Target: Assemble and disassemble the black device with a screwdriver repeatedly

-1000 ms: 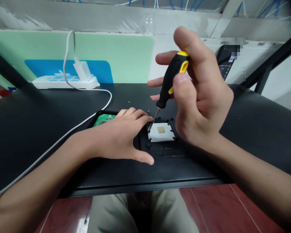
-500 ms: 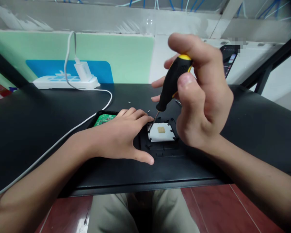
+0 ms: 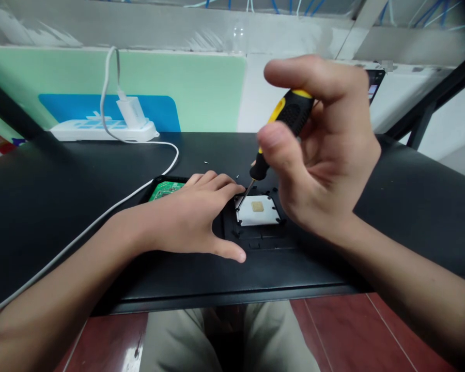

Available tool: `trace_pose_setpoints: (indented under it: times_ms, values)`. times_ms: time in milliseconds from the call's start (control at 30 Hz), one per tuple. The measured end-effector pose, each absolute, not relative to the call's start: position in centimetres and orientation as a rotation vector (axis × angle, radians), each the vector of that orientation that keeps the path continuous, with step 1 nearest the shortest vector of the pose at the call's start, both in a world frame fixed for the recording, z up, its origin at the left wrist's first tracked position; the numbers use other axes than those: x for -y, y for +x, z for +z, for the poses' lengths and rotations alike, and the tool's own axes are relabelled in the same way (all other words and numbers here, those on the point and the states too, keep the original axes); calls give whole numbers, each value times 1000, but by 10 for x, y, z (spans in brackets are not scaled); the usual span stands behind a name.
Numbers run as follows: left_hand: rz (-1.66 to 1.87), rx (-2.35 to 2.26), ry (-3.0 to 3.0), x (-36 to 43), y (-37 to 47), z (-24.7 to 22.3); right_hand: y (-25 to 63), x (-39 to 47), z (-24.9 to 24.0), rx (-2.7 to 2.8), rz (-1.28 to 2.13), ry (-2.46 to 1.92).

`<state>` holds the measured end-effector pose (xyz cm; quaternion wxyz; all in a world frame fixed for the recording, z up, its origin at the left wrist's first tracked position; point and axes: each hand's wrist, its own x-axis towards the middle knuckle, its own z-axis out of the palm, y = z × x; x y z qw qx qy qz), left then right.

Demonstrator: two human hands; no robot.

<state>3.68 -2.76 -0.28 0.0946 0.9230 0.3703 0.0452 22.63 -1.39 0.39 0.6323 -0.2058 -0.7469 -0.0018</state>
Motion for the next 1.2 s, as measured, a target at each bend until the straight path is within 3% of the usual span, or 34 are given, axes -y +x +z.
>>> trace_pose_setpoints:
  times_ms: [100,800,933,1200]
  values:
    - [129,-1102,2741,28,36,-2,228,13,1,1778,120,-626]
    - [124,-1107,2756,28,38,-2,220,22,6,1773,210,-449]
    - [127,-1106,2763,28,38,-3,222,22,8,1835,241,-664]
    - [137,-1087,2765,27,39,-4,227,23,13,1834,248,-675]
